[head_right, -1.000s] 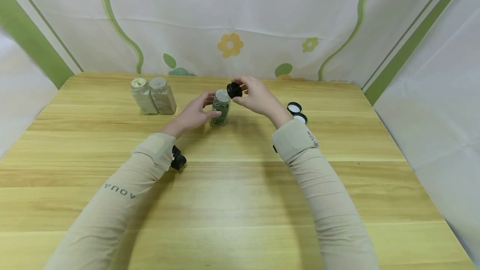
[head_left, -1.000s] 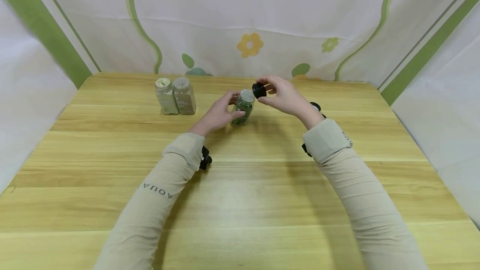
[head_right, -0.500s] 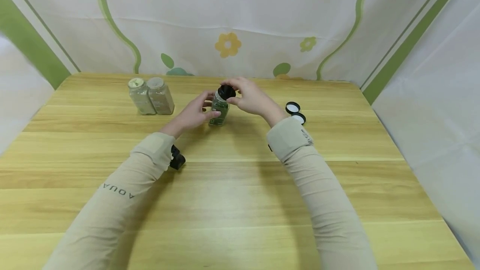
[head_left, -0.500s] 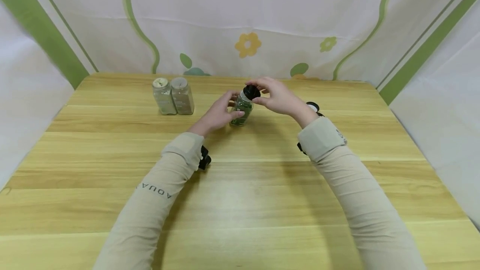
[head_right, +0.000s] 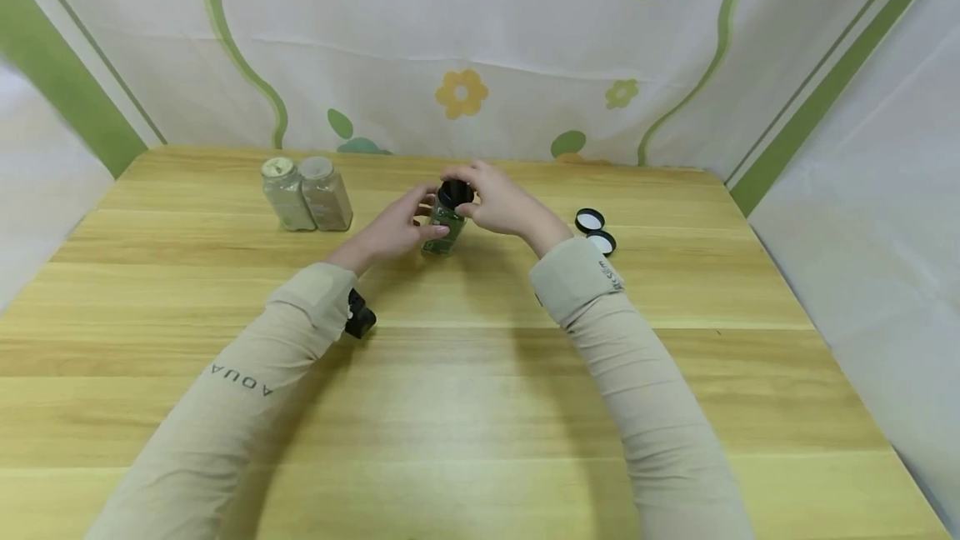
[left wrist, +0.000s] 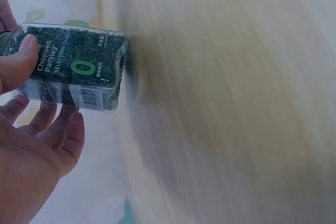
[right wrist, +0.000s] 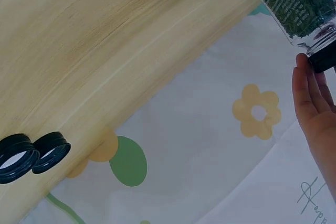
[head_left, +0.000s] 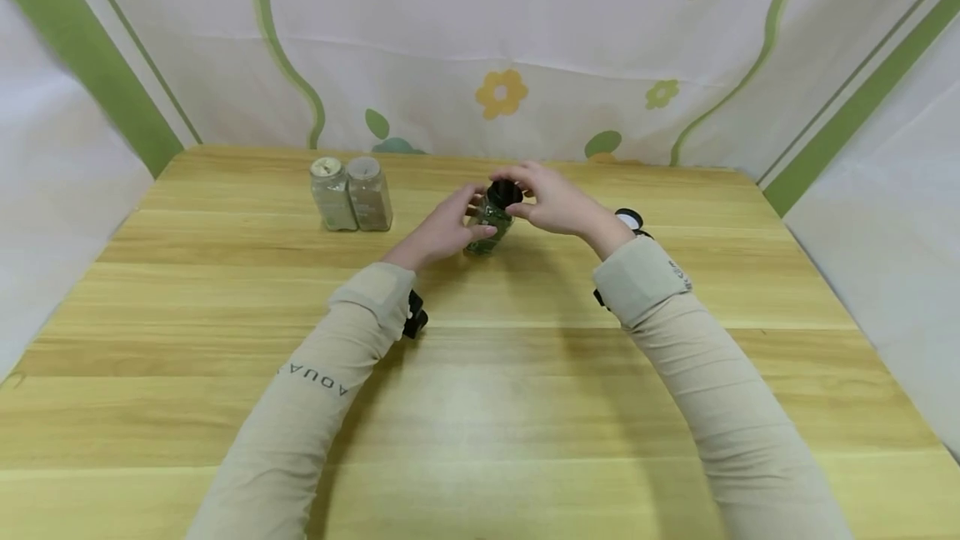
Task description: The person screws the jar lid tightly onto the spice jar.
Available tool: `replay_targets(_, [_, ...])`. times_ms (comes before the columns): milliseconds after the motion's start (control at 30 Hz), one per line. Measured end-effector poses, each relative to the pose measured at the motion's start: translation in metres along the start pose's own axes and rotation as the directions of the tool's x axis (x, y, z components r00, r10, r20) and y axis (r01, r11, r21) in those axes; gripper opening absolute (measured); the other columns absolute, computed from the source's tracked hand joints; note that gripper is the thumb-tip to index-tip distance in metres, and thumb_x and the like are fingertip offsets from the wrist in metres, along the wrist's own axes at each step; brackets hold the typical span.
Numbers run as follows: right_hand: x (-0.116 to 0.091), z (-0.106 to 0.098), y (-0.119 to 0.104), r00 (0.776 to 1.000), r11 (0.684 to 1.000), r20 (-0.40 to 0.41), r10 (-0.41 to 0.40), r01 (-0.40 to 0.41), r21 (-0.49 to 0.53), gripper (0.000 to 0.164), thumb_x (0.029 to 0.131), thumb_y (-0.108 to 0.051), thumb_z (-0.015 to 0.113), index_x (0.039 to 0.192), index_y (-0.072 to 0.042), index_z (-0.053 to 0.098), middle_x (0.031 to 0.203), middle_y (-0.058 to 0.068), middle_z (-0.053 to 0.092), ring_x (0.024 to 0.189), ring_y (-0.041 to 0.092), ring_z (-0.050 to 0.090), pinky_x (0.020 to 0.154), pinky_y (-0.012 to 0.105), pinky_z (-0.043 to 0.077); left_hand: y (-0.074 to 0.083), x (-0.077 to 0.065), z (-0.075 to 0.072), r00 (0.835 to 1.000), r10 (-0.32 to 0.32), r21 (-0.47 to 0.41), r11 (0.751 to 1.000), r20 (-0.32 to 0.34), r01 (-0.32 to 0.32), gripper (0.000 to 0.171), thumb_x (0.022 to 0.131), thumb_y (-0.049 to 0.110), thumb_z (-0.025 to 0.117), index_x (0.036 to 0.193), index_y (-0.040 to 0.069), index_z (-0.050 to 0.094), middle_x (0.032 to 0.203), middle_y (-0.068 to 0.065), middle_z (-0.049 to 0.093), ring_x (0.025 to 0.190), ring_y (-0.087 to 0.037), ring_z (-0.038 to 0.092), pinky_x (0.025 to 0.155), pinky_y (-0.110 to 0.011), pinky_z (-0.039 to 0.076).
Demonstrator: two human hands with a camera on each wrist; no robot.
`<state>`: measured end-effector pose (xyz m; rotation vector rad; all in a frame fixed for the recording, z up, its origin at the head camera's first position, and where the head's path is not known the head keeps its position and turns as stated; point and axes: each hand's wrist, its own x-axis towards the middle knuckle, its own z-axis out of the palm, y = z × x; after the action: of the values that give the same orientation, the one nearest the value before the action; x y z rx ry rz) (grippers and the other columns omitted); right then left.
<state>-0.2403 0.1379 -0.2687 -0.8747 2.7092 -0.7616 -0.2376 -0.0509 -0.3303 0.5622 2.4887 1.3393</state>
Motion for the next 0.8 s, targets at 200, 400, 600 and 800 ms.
replay_targets(200, [-0.0026, -0.0041, -0.0012, 1.0, 0.999, 0.004, 0.029, -0.029, 0.022, 0.051, 0.093, -0.008, 0.06, 0.141, -0.002, 0.043, 0.139, 0.023, 0.043, 0.123, 0.04, 0.049, 0.106, 0.051, 0.042, 0.0044, 0.002, 0.001, 1.0, 0.01, -0.006, 1.0, -0.003, -0.01, 0.06, 0.094, 0.014, 0.06, 0.146, 0.009, 0.03, 0.141, -0.015, 0.044, 0.13, -0.029, 0.045, 0.107, -0.045, 0.042])
replay_targets(400, [-0.0006, -0.008, -0.002, 0.997, 0.997, -0.018, 0.075, -0.075, 0.028, 0.049, 0.092, -0.019, 0.064, 0.135, -0.002, 0.048, 0.124, 0.019, 0.053, 0.115, 0.036, 0.055, 0.101, 0.048, 0.045, 0.0085, 0.0027, -0.0004, 1.0, 0.004, -0.013, 1.0, 0.003, -0.004, 0.06, 0.094, 0.013, 0.06, 0.146, 0.009, 0.03, 0.141, -0.015, 0.044, 0.13, -0.029, 0.044, 0.107, -0.045, 0.042])
replay_targets(600, [0.0009, -0.0035, -0.0016, 0.986, 0.99, -0.082, 0.143, -0.144, -0.003, 0.045, 0.09, -0.033, 0.066, 0.123, -0.005, 0.055, 0.103, 0.013, 0.058, 0.092, 0.025, 0.055, 0.08, 0.037, 0.048, 0.0083, 0.0025, 0.0001, 1.0, 0.013, -0.026, 1.0, 0.011, -0.012, 0.059, 0.094, 0.013, 0.06, 0.145, 0.009, 0.03, 0.138, -0.013, 0.045, 0.128, -0.028, 0.045, 0.105, -0.044, 0.044])
replay_targets(800, [0.0022, -0.0002, -0.0015, 0.984, 0.984, -0.04, 0.176, -0.177, -0.018, 0.066, 0.09, -0.044, 0.063, 0.138, -0.004, 0.041, 0.133, 0.019, 0.046, 0.112, 0.031, 0.054, 0.093, 0.043, 0.049, 0.0085, -0.0005, -0.0014, 1.0, -0.022, -0.017, 1.0, 0.02, 0.023, 0.063, 0.095, 0.017, 0.06, 0.148, 0.011, 0.027, 0.142, -0.012, 0.042, 0.132, -0.028, 0.042, 0.107, -0.045, 0.042])
